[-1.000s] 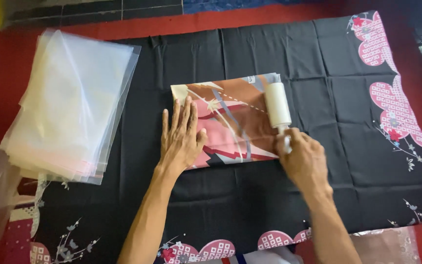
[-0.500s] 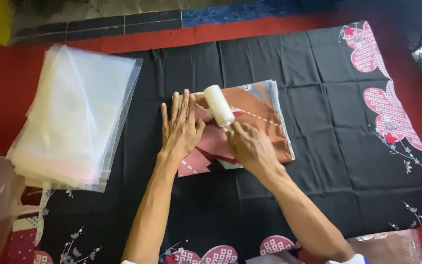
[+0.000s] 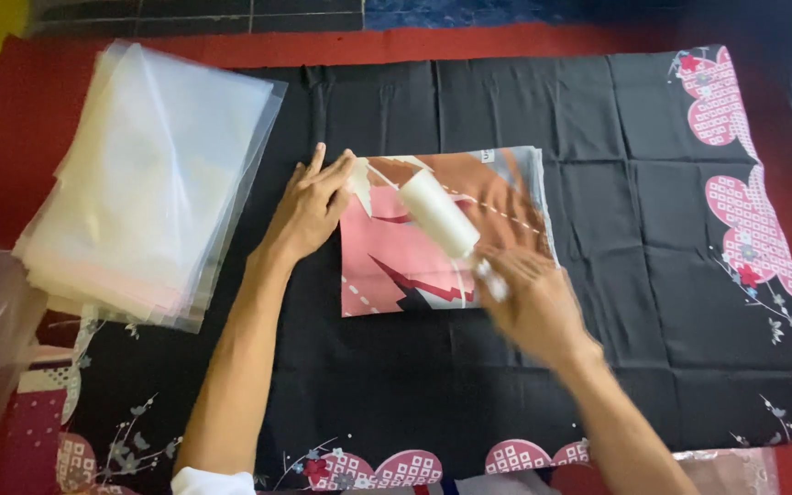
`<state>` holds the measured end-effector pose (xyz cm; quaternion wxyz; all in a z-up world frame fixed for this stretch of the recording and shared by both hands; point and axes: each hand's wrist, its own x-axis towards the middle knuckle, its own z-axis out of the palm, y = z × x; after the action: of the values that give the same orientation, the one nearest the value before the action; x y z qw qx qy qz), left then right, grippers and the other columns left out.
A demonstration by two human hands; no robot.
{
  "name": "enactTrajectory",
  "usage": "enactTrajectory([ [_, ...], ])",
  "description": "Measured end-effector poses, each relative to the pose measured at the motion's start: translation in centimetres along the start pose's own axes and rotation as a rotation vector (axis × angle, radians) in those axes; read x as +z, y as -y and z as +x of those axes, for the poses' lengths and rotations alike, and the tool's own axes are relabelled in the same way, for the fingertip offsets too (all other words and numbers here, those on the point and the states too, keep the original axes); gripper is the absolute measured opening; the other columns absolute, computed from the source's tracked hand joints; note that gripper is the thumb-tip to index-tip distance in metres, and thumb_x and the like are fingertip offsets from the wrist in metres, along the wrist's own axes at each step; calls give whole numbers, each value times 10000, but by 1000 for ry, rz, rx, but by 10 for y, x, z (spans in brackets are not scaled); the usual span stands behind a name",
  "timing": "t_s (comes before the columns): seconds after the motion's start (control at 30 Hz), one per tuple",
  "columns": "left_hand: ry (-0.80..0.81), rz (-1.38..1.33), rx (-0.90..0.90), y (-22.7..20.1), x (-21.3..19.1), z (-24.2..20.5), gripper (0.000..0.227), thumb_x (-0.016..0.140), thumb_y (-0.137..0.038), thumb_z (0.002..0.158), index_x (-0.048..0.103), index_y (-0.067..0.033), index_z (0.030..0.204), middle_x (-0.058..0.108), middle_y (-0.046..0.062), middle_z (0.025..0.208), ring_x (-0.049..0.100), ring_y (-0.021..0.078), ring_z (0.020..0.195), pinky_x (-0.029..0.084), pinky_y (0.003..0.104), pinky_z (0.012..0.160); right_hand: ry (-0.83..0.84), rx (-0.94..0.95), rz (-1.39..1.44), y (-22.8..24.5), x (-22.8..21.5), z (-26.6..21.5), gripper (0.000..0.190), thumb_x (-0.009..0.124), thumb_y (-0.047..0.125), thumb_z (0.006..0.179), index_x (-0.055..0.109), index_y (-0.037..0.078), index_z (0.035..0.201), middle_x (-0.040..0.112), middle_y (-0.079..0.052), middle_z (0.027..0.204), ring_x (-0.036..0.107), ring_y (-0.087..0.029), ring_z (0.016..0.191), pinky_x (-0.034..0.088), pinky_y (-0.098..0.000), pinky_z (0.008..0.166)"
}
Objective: Cleaning a piece of fabric with a lint roller, folding it, and placing it into a plastic sleeve for packaging.
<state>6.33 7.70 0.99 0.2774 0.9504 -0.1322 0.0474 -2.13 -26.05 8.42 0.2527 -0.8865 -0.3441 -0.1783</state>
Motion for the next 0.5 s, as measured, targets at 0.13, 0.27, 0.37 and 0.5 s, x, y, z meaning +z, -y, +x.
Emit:
enactTrajectory([
  [0.13,121,133,-10,10,0,3,486,418,-385,1087,505,-247,1545,414,-58,1636,208,326,1570,224,604,1233,42,-180,-63,46,28,-16,127,712,95,826,741,56,943,707,-117,748,686,-310,674,582,-405,572],
  [0.27,169,114,0,2,-7,0,511,351,-352,1095,445,-163,1560,365,2,1654,179,389,1556,174,588,1233,174,-66,45,65,45,-38,281,641,228,945,677,89,1186,621,-61,808,659,-278,587,527,-411,479],
  [0.37,181,35,33,-6,-16,2,528,315,-289,1083,419,-65,1549,342,92,1657,152,450,1545,138,590,1223,297,-67,152,76,39,-40,296,605,235,1027,609,78,1279,586,-75,850,587,-269,533,478,-408,449],
  [0.5,27,-96,49,-22,-30,-11,538,365,-259,1099,357,-5,1573,297,165,1671,119,409,1568,164,606,1214,215,-13,265,82,24,-47,320,642,186,1006,585,77,1301,624,-80,884,603,-260,569,501,-409,502],
])
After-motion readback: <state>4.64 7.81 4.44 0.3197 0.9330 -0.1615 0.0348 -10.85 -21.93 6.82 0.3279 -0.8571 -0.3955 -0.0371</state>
